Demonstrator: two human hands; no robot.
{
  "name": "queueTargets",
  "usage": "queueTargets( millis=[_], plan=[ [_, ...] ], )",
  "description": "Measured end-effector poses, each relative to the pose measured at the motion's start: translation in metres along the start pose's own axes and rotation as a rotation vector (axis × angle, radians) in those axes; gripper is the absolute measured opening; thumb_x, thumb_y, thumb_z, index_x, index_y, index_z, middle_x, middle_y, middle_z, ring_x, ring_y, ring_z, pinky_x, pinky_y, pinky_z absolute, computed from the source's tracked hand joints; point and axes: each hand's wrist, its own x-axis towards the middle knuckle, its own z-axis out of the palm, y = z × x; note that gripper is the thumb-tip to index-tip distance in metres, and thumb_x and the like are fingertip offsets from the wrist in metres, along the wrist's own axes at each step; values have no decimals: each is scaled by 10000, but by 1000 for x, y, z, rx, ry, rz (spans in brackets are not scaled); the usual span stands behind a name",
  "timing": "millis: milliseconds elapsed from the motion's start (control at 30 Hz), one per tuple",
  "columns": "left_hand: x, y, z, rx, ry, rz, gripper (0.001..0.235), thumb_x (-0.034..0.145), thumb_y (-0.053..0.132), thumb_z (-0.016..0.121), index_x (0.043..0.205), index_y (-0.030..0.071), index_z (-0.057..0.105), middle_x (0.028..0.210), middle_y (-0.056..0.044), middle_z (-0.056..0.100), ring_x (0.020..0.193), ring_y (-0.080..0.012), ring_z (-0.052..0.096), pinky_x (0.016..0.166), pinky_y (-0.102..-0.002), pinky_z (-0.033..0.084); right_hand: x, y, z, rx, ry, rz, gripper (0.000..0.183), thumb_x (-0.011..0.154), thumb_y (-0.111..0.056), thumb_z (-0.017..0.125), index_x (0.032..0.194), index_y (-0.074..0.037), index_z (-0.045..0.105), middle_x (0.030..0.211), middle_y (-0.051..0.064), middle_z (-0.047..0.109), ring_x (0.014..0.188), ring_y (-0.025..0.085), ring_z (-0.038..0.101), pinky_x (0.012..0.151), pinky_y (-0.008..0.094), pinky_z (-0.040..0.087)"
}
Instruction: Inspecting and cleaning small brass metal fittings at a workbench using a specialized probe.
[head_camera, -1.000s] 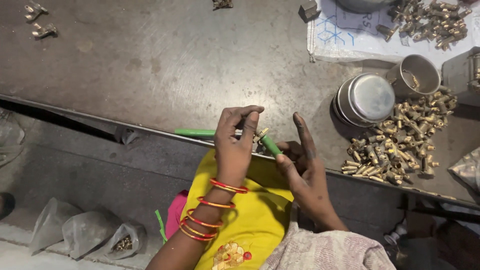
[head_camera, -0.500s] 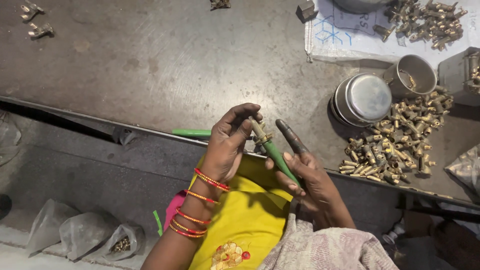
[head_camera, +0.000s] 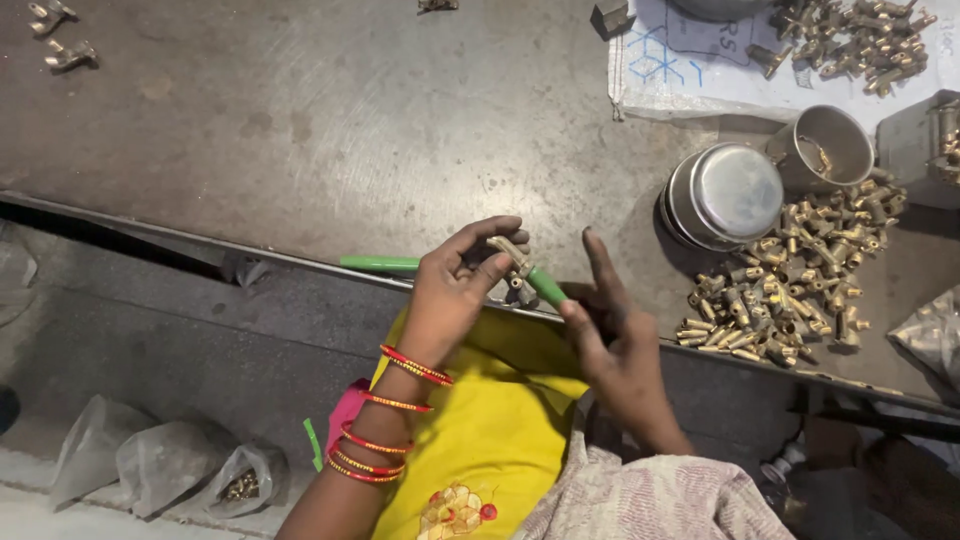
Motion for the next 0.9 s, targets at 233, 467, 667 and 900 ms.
queueTargets(
  millis=[233, 467, 667, 900],
  plan=[
    [3, -10, -4, -194, -91, 7, 283, 999, 2, 649, 1282, 2, 649, 1221, -117, 728, 1170, -202, 697, 1067, -355, 551, 2, 31, -1, 1122, -271, 664, 631, 987, -203, 548, 1569, -147, 310, 887, 131, 729, 463, 46, 496, 343, 147, 376],
    [18, -26, -24, -481, -8, 94, 375, 960, -50, 658, 1331, -2, 632, 1284, -119, 684, 1221, -219, 654, 1119, -364, 516, -4, 38, -4, 1801, -491, 755, 275, 1140, -156, 463, 1320, 50, 433, 868, 116, 642, 464, 49, 455, 331, 155, 330],
    [28, -3, -42, -527, 211, 138, 377, 1002, 4, 638, 1373, 26, 573, 1342, -113, 642, 1253, -204, 623, 1143, -357, 499, -6, 24, -15, 1295, -311, 575, 462, 1074, -173, 509, 1472, -12, 340, 962, 202, 688, 451, 66, 505, 310, 169, 336],
    [7, -21, -19, -459, 181, 48, 396, 984, -10, 655, 1371, -32, 576, 1294, -147, 673, 1210, -225, 657, 1111, -357, 510, -9, 10, -14, 911, -206, 401, 834, 955, -142, 649, 1671, -190, 223, 1067, 216, 733, 576, 115, 624, 456, 212, 456]
  ],
)
